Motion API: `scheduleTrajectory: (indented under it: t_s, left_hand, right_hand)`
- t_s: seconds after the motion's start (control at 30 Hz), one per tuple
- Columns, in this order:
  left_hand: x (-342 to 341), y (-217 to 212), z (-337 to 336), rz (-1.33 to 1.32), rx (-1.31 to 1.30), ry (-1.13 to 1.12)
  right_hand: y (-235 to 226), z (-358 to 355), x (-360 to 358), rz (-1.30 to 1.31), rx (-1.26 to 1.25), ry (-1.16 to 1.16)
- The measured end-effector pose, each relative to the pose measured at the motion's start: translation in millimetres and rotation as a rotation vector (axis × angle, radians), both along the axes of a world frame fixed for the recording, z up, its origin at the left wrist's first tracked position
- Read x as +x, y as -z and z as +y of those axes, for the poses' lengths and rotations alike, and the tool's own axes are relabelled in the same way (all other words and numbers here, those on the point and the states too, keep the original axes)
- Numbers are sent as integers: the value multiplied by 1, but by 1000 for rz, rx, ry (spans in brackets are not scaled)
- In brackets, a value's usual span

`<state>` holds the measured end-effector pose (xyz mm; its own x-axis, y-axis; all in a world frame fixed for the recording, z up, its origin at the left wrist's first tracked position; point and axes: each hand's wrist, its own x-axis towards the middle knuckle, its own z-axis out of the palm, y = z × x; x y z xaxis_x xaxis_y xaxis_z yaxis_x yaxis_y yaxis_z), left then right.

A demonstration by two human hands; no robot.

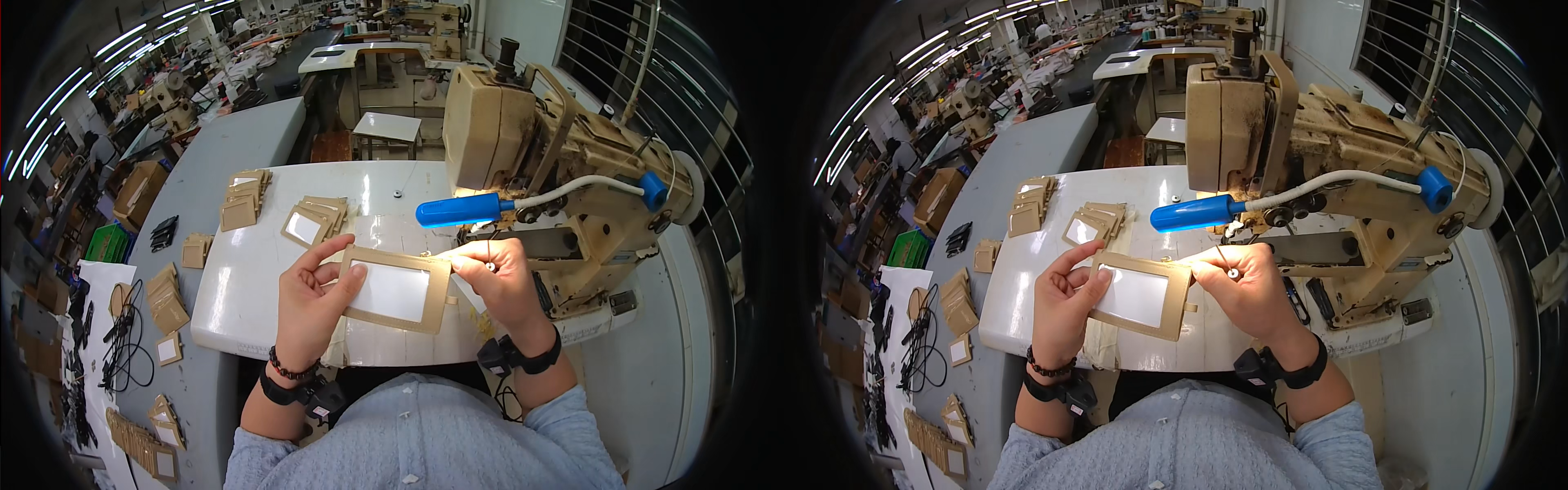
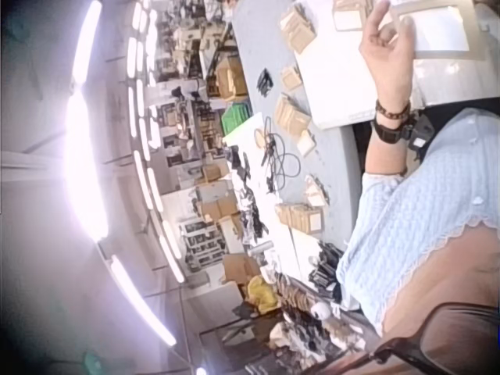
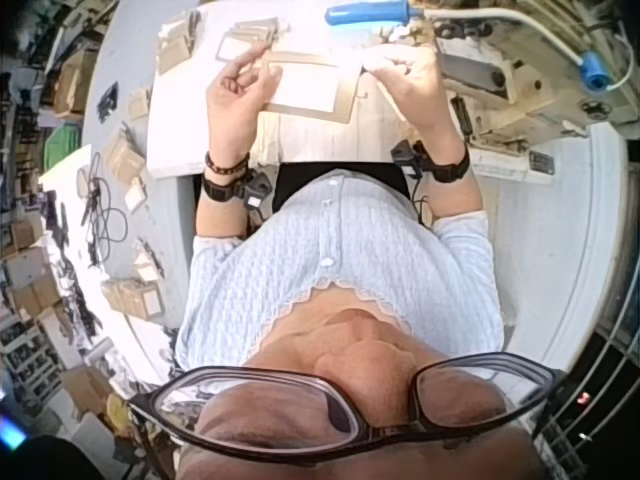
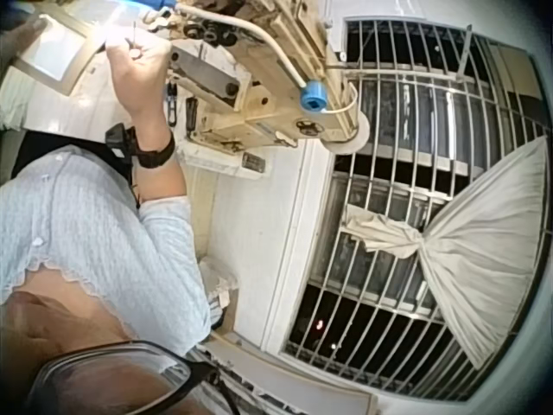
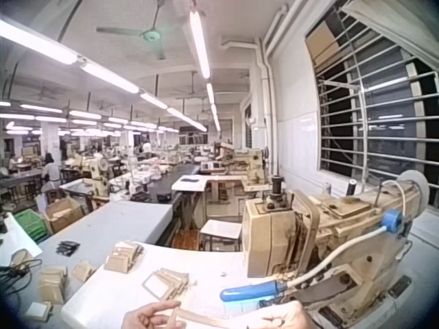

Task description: The person assembles small beige pouches by hand, using a wooden tool to manipulate the zipper and a pair of scissors to trim excess material. They handle the pouches one at a time, inspecting the zipper area and cutting threads before placing the finished items on a stack.

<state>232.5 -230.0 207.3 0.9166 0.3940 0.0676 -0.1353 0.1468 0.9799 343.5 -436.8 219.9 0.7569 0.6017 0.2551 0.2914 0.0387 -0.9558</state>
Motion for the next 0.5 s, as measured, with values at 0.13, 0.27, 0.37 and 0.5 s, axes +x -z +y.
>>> scheduleTrajectory:
  t_s: [0.13,0.27,0.37,0.5]
  left_hand:
    - [1,0,0,-10,-11,12]
    - [0,0,0,-23,-23,11]
    - [-1,-3,-2,-30,-5,0]
    - [-1,-3,-3,-46,10,-14]
  right_hand:
    - [7,-3,4,-37,-21,2]
    - [2,-2,1,17,19,3]
    - [0,-2,0,59,35,-11]
    - [3,-2,0,56,46,-23]
